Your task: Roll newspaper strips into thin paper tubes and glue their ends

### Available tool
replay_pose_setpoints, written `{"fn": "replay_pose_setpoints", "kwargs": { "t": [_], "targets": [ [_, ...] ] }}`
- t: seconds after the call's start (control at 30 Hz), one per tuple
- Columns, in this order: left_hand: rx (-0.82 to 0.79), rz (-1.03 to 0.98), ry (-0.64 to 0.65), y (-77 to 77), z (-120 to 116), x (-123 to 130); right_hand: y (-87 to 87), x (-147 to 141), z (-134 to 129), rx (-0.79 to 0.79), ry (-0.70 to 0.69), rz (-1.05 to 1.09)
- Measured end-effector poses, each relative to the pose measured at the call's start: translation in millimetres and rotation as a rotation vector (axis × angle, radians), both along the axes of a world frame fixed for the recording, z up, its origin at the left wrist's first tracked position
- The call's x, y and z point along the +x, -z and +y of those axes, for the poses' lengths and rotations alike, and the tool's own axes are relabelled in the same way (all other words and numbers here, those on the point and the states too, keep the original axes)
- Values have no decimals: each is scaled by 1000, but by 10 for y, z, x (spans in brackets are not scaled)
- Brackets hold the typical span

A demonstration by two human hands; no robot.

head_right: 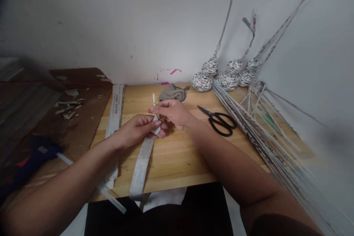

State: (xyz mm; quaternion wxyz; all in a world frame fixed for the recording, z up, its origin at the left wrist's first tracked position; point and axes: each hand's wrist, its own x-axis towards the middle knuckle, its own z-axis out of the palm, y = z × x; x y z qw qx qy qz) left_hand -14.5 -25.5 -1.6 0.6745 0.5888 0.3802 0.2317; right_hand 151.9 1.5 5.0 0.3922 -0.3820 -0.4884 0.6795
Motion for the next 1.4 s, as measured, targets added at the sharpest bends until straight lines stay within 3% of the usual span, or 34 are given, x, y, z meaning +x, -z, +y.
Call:
{"fn": "replay_pose_setpoints", "kwargs": {
  "t": [0.2, 0.37, 0.7, 0.93, 1.13, 1.3, 1.4],
  "targets": [
    [15, -2, 9, 13, 2, 5, -22, 0, 11, 13, 75, 19],
    [-13, -1, -17, 9, 6, 5, -22, 71, 39, 53, -93, -24],
    [-27, -28, -14, -11, -13, 5, -29, 11, -7, -31, -8, 34],
    [-12, -39, 22, 4, -5, -2, 36, 18, 13, -73, -110, 113],
    [-19, -72, 4, 19, -1, 2, 88, -66, -18, -36, 27, 140],
    [-39, -61, 48, 7, -3, 1, 56, -23, 5, 11, -30, 95],
    [-53, -61, 41, 7, -1, 1, 28, 15, 32, 45, 5, 76]
  ]
}}
